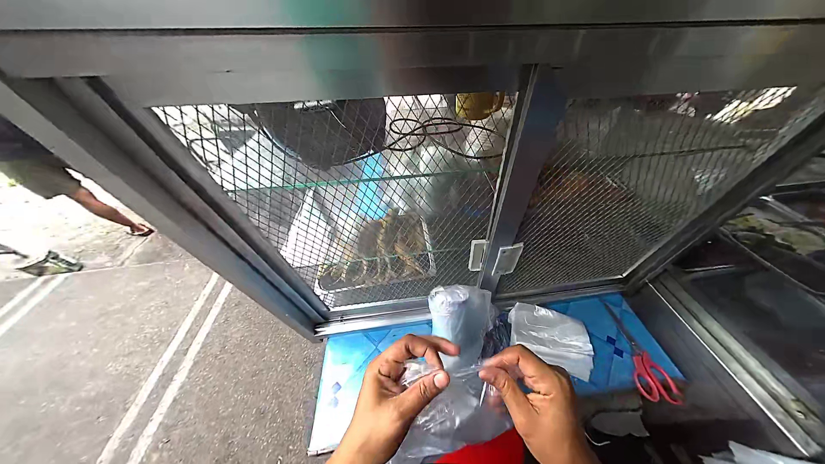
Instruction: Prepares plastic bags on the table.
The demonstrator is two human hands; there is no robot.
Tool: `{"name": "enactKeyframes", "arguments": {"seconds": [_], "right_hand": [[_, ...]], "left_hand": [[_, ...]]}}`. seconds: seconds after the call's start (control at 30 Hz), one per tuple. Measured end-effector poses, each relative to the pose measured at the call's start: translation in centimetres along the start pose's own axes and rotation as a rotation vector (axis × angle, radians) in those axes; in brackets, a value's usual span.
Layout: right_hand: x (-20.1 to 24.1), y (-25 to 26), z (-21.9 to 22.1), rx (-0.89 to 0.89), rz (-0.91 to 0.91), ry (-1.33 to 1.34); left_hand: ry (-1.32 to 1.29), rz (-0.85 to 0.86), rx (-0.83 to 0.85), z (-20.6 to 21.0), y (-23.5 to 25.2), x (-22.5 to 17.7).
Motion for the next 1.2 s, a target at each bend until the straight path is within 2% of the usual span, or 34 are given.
{"name": "enactKeyframes", "arguments": {"seconds": [0.17,0.3,0.43,0.57,0.63,0.7,0.77,0.87,0.97,1.03,1.1,1.17,1.2], "right_hand": [[-0.8,1.2,1.0,0.053,-0.103,-0.113],[-0.7,1.7,2.1,-0.042,-0.114,-0.003],[0.0,1.3,2.6,-0.068,0.000,0.019],[-0.4,1.0,2.8,-0.053,0.039,-0.026],[-1.1,1.1,2.9,-0.054,0.026,0.080],[-1.5,1.6,3.0,0.006,0.066,0.321],[-1.1,1.9,3.3,0.069,0.177,0.545],[0.2,2.2,3.3,0.095,0.404,0.690],[-0.5,3.2,2.4,0.081,0.526,0.851],[-1.7,4.3,1.4,0.066,0.515,0.957],[-2.6,5.7,0.9,0.075,0.453,1.055],[-2.9,6.9,0.7,0.062,0.380,0.961],[-3.0,7.5,1.0,0.008,0.339,0.828]], "left_hand": [[-0.166,-0.155,-0.037,-1.2,2.0,1.3],[-0.174,-0.229,0.111,-3.0,3.6,2.3],[-0.179,-0.249,0.276,-4.1,4.5,3.1],[-0.405,-0.307,0.344,-4.4,4.8,3.1],[-0.480,-0.373,0.337,-4.4,4.7,3.0],[-0.492,-0.437,0.333,-4.3,4.5,3.3],[-0.487,-0.470,0.399,-4.1,4.2,4.2],[-0.423,-0.448,0.552,-3.8,4.1,5.7],[-0.355,-0.419,0.656,-4.4,4.6,6.2],[-0.367,-0.407,0.638,-5.2,5.1,5.9],[-0.415,-0.401,0.535,-5.9,6.0,5.2],[-0.421,-0.403,0.358,-6.0,7.1,4.5],[-0.393,-0.421,0.246,-5.8,7.7,4.3]]}}
Point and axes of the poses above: each hand's wrist, its own y-axis towards the middle knuckle, its own z-axis out of the palm, x = y × z, the point moved 1 cm from there along y, towards the middle knuckle, and after that the axes turned 11 degrees about -x, right-handed, at the moved point
